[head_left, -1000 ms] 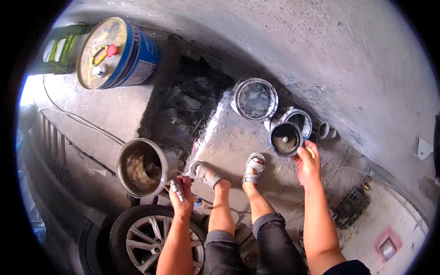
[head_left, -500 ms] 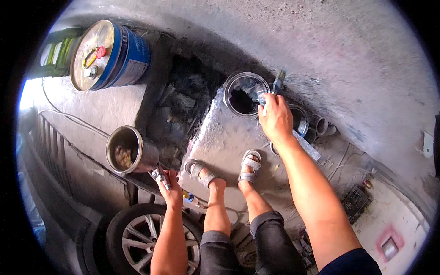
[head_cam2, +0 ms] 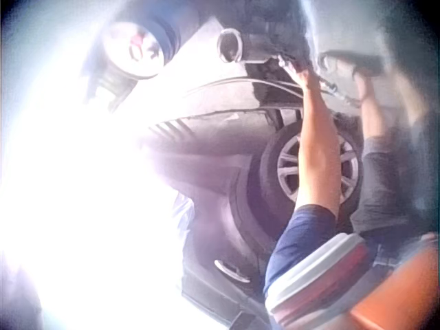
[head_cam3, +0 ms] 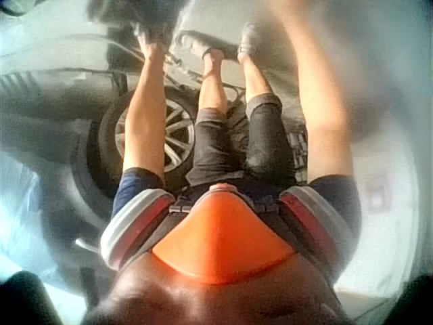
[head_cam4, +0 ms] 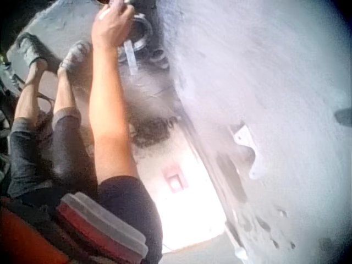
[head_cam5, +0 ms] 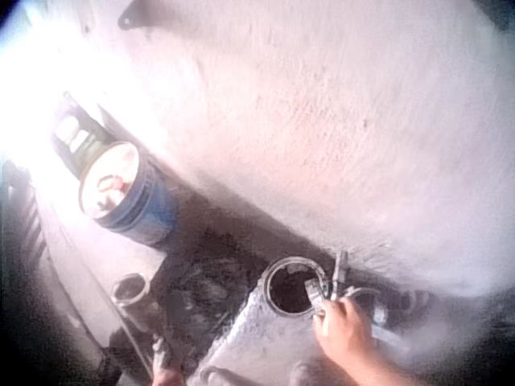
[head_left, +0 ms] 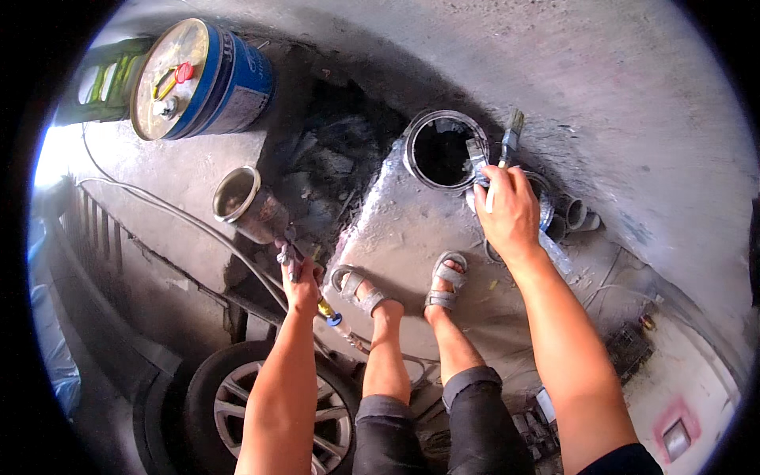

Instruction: The person stirs paint in a spray gun cup with a brush, then pours paint from a can into the cup. They walk to a shelf, retrieve a plastic cup, and pour liquid from two jugs into the cup.

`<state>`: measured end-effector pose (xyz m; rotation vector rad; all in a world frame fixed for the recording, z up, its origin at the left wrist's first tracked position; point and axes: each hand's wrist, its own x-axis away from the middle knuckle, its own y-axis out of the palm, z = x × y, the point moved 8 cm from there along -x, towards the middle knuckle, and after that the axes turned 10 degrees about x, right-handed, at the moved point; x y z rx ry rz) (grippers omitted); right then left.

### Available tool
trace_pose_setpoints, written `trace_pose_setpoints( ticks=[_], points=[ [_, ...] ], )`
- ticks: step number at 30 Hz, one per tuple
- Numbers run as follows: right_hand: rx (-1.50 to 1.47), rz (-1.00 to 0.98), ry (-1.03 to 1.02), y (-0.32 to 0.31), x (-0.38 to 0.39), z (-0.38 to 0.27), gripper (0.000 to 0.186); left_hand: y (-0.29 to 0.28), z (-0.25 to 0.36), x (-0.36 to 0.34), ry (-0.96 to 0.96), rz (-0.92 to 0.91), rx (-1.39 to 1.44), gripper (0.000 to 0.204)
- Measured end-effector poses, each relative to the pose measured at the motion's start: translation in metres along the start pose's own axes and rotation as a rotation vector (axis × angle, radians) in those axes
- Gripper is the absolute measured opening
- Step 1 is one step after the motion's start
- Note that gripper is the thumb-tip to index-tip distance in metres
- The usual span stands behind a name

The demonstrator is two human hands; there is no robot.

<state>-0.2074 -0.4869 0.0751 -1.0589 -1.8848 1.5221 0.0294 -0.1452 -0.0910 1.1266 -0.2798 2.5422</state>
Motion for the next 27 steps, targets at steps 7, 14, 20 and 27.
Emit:
trace_pose_setpoints(
  ticks=[7, 14, 20, 27],
  points=[
    [-0.015, 0.006, 0.045, -0.005, 0.014, 0.005, 0.034, -0.018, -0.026, -0.030, -0.123, 0.080, -0.114, 0.023],
    [-0.056, 0.029, 0.030, -0.007, 0.017, 0.001, 0.034, -0.019, -0.021, -0.012, -0.031, -0.051, -0.145, 0.032],
    [-0.037, 0.035, 0.011, -0.005, 0.019, 0.000, 0.031, -0.013, -0.016, 0.002, 0.025, 0.067, -0.222, 0.029],
    [-0.107, 0.052, 0.034, -0.003, 0.017, -0.003, 0.032, -0.059, -0.023, -0.004, 0.416, 0.281, -0.551, 0.042]
  ],
)
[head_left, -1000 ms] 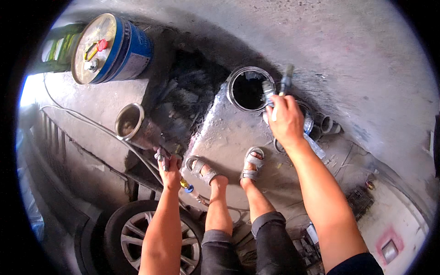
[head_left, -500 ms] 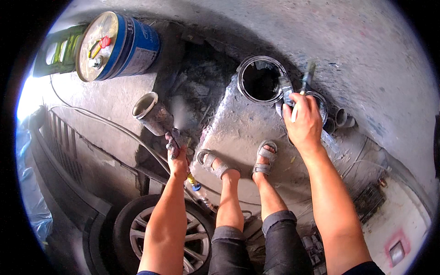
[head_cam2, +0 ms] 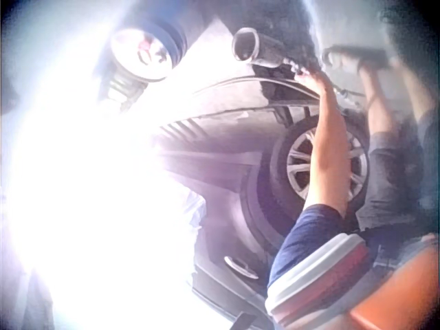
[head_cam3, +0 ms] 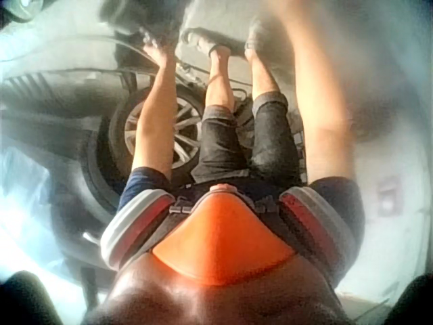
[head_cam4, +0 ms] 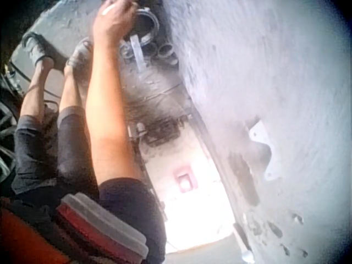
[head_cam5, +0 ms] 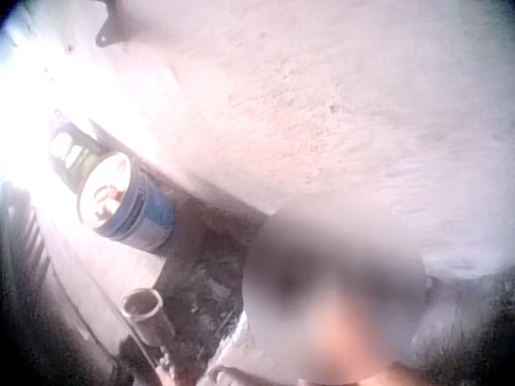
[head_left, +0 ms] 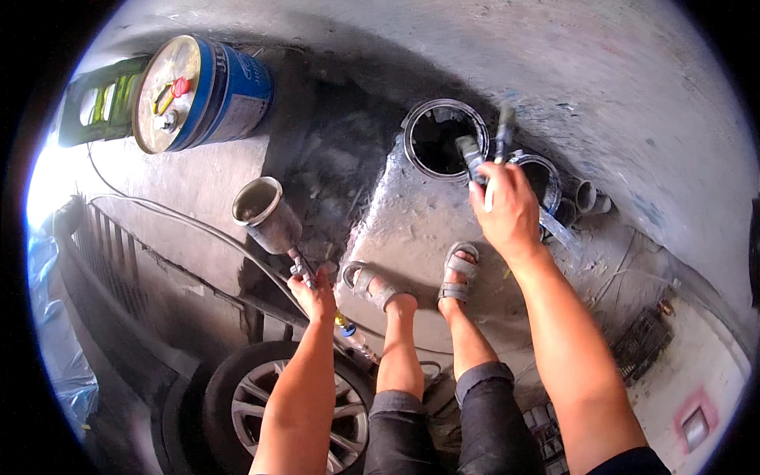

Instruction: The person stirs paint in a spray gun cup with a brush, then pours paint from a can into the cup. They walk to a shelf, retrieve a plastic cup, and pour liquid from two jugs into the cup.

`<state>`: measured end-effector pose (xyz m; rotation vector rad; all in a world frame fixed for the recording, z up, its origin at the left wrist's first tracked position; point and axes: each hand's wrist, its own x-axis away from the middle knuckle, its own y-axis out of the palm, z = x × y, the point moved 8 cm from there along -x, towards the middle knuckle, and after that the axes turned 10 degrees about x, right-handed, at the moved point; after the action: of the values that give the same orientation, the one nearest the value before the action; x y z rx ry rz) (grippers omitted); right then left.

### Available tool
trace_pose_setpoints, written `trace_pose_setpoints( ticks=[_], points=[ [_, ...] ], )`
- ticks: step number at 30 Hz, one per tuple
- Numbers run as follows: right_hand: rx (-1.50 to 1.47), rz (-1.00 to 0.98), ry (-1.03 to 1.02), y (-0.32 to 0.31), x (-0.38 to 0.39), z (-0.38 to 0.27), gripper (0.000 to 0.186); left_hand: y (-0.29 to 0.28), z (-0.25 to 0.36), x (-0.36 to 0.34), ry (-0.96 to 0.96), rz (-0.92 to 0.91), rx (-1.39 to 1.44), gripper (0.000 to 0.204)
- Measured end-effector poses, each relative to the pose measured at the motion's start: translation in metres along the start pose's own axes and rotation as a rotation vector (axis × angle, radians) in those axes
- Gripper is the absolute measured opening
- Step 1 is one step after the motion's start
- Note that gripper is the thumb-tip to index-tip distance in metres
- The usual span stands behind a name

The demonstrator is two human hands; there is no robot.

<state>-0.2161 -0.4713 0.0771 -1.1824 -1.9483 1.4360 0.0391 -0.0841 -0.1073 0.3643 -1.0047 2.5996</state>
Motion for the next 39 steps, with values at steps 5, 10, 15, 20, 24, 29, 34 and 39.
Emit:
trace_pose_setpoints(
  ticks=[5, 10, 15, 20, 24, 29, 34, 39],
  points=[
    [-0.017, 0.039, 0.033, 0.000, 0.000, 0.002, 0.029, 0.026, 0.012, 0.024, 0.002, -0.206, 0.186, 0.021],
    [0.000, 0.066, 0.073, -0.007, 0.009, 0.013, 0.030, 0.052, 0.051, 0.055, -0.068, -0.556, 0.182, 0.023],
    [-0.148, 0.141, 0.382, -0.021, 0.032, 0.046, 0.031, 0.054, 0.100, 0.068, 0.055, -0.603, -0.124, 0.020],
    [-0.222, 0.115, 0.546, -0.030, 0.055, 0.061, 0.031, 0.067, 0.177, 0.097, 0.230, -0.626, -0.351, 0.018],
    [-0.228, 0.136, 0.539, -0.038, 0.060, 0.065, 0.030, 0.077, 0.200, 0.110, 0.388, -0.639, -0.571, 0.025],
    [-0.224, 0.146, 0.573, -0.046, 0.066, 0.073, 0.031, 0.091, 0.223, 0.124, 0.413, -0.606, -0.694, 0.042],
    [-0.240, 0.173, 0.539, -0.046, 0.065, 0.069, 0.031, 0.083, 0.215, 0.116, 0.423, -0.554, -0.671, 0.038],
    [-0.332, 0.119, 0.632, -0.041, 0.058, 0.062, 0.030, 0.066, 0.202, 0.108, 0.200, -0.542, -0.561, 0.020]
  ],
)
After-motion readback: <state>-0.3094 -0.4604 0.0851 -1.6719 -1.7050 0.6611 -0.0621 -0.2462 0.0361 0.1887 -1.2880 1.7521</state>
